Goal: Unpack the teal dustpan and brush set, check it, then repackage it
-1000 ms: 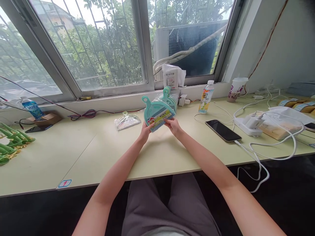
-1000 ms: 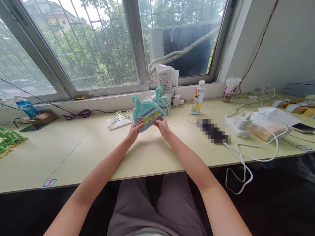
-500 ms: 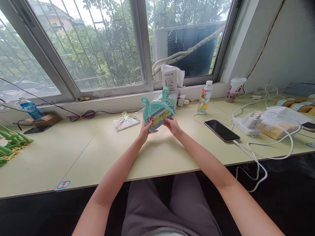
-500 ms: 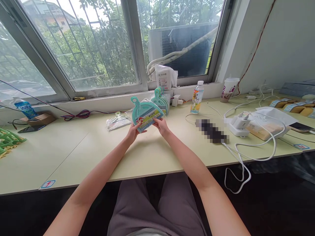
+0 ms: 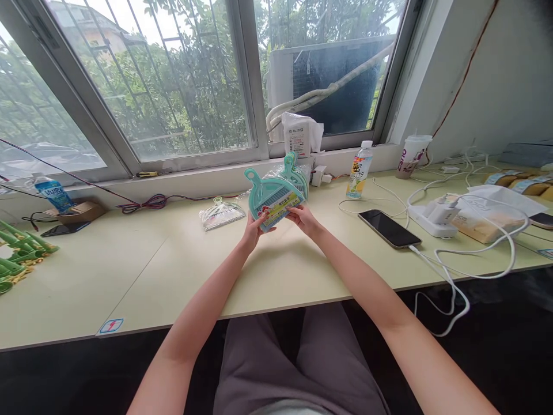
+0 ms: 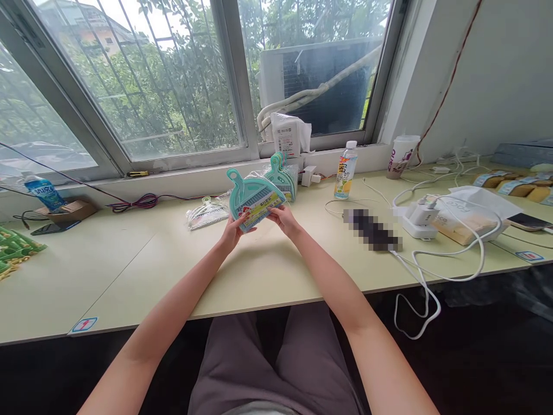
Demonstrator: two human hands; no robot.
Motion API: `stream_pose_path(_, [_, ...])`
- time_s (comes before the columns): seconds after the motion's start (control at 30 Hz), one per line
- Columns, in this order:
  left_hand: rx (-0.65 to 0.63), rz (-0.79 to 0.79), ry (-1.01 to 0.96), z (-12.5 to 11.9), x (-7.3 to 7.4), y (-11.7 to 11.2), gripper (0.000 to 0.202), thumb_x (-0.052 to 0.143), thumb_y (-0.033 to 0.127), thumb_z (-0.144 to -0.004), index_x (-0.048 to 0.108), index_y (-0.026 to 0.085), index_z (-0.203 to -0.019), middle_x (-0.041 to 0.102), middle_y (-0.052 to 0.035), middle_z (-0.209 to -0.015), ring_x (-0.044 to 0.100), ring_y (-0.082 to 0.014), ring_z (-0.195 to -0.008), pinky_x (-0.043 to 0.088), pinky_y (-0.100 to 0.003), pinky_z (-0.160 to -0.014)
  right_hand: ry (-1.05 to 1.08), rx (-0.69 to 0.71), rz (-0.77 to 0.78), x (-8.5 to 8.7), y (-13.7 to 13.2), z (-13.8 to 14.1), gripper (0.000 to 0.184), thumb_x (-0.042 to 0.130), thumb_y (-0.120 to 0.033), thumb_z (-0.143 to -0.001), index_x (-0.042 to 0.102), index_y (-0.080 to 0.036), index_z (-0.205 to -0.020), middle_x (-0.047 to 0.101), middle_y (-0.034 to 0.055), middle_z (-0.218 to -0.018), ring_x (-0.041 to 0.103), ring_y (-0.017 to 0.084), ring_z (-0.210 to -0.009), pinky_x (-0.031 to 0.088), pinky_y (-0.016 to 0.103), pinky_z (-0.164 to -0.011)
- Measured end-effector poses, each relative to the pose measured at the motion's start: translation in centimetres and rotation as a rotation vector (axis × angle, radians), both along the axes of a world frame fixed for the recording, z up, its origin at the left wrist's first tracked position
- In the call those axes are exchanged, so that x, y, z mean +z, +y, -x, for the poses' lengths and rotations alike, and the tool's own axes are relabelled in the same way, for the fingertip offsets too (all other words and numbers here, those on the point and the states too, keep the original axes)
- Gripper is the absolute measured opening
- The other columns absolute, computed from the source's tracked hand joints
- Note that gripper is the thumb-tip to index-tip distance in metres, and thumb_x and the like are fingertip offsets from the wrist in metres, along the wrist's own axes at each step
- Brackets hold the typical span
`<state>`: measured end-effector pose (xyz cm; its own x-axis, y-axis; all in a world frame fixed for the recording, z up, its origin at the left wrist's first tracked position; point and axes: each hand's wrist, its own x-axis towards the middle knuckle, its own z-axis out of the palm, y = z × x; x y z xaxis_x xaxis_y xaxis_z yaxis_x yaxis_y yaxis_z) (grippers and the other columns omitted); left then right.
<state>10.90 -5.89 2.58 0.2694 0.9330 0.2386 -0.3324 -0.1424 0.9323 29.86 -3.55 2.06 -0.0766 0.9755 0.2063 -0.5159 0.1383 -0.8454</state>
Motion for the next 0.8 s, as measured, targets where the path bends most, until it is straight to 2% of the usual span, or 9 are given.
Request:
stream_pose_path(0.13, [-0.008, 0.005, -0.008, 0.0, 0.0, 0.0, 0.072, 0.07, 0.036, -0.075, 0.03, 0.029, -0.134, 0.051, -0.0108, -0.135, 0.058, -0.0289, -0.113, 0.056, -0.042, -0.082, -0.014, -0.016, 0.01, 0.0, 0.0, 0.0, 0.014, 0.063, -0.01, -0.078, 0.063, -0.018, -0.09, 0.07, 0.0048, -0.1, 0.066, 0.02, -0.098, 0.054, 0.035, -0.094])
stream_pose_path(0.3, [0.016, 0.061, -0.009, -0.2, -0.2, 0.3, 0.069, 0.068, 0.029, -0.076, 0.03, 0.026, -0.134, 0.06, -0.0106, -0.123, 0.069, -0.0266, -0.092, 0.057, -0.039, -0.075, -0.043, -0.015, 0.044, 0.3, -0.1, -0.1, 0.008, 0.059, -0.016, -0.085, 0.062, -0.017, -0.092, 0.072, 0.0047, -0.093, 0.068, 0.017, -0.088, 0.056, 0.035, -0.089])
stream_pose_path(0.43, [0.126, 0.215, -0.107, 0.3, -0.3, 1.1, 0.057, 0.059, 0.015, -0.078, 0.04, 0.015, -0.131, 0.066, -0.0129, -0.11, 0.07, -0.0248, -0.082, 0.058, -0.034, -0.07, -0.25, 0.095, 0.043, 0.6, 0.0, -0.3, 0.021, 0.054, -0.032, -0.09, 0.063, -0.014, -0.096, 0.071, 0.0106, -0.093, 0.069, 0.02, -0.086, 0.056, 0.037, -0.086])
stream_pose_path(0.47, [0.174, 0.279, -0.145, 0.7, -0.3, 1.4, 0.053, 0.056, 0.011, -0.078, 0.043, 0.012, -0.129, 0.067, -0.0133, -0.107, 0.07, -0.0241, -0.081, 0.058, -0.033, -0.069, -0.337, 0.075, 0.03, 0.5, 0.0, -0.3, 0.024, 0.053, -0.034, -0.091, 0.064, -0.013, -0.095, 0.07, 0.0121, -0.093, 0.069, 0.021, -0.086, 0.056, 0.039, -0.086])
stream_pose_path(0.5, [0.229, 0.343, -0.184, 1.2, -0.3, 1.8, 0.051, 0.053, 0.008, -0.078, 0.045, 0.01, -0.128, 0.068, -0.0134, -0.104, 0.07, -0.0232, -0.082, 0.059, -0.031, -0.069, -0.433, 0.004, 0.0, 0.4, 0.1, -0.4, 0.025, 0.052, -0.034, -0.091, 0.064, -0.013, -0.095, 0.07, 0.0129, -0.095, 0.069, 0.023, -0.089, 0.055, 0.041, -0.087])
stream_pose_path(0.57, [0.356, 0.444, -0.249, 2.2, -0.2, 2.4, 0.05, 0.048, 0.003, -0.078, 0.047, 0.009, -0.128, 0.068, -0.0123, -0.101, 0.07, -0.0207, -0.081, 0.059, -0.028, -0.067, -0.65, -0.255, -0.138, -0.1, 0.3, -0.8, 0.019, 0.054, -0.027, -0.088, 0.065, -0.015, -0.098, 0.065, 0.0134, -0.108, 0.063, 0.026, -0.104, 0.05, 0.046, -0.096])
stream_pose_path(0.63, [0.408, 0.496, -0.287, 3.1, 0.1, 2.8, 0.052, 0.046, 0.001, -0.077, 0.046, 0.009, -0.129, 0.069, -0.0114, -0.098, 0.07, -0.019, -0.078, 0.06, -0.025, -0.064, -0.882, -0.498, -0.348, -0.7, 0.5, -1.3, 0.03, 0.057, -0.017, -0.083, 0.063, -0.02, -0.112, 0.051, 0.0115, -0.132, 0.045, 0.029, -0.128, 0.038, 0.05, -0.107])
stream_pose_path(0.73, [0.37, 0.534, -0.28, 3.4, 0.4, 2.7, 0.053, 0.047, 0.0, -0.077, 0.046, 0.007, -0.129, 0.068, -0.0116, -0.093, 0.07, -0.0187, -0.073, 0.06, -0.024, -0.059, -1.139, -0.611, -0.569, -1.4, 0.8, -1.9, 0.064, 0.066, -0.01, -0.075, 0.048, -0.029, -0.134, 0.024, 0.0047, -0.152, 0.012, 0.03, -0.143, 0.025, 0.054, -0.113])
stream_pose_path(0.8, [0.315, 0.548, -0.235, 3.0, 0.6, 2.4, 0.052, 0.049, 0.0, -0.076, 0.048, 0.006, -0.128, 0.068, -0.0116, -0.089, 0.069, -0.0188, -0.069, 0.06, -0.024, -0.056, -1.176, -0.61, -0.612, -1.5, 1.1, -2.2, 0.067, 0.07, -0.014, -0.075, 0.047, -0.032, -0.136, 0.025, 0.0028, -0.152, 0.008, 0.031, -0.144, 0.023, 0.055, -0.114])
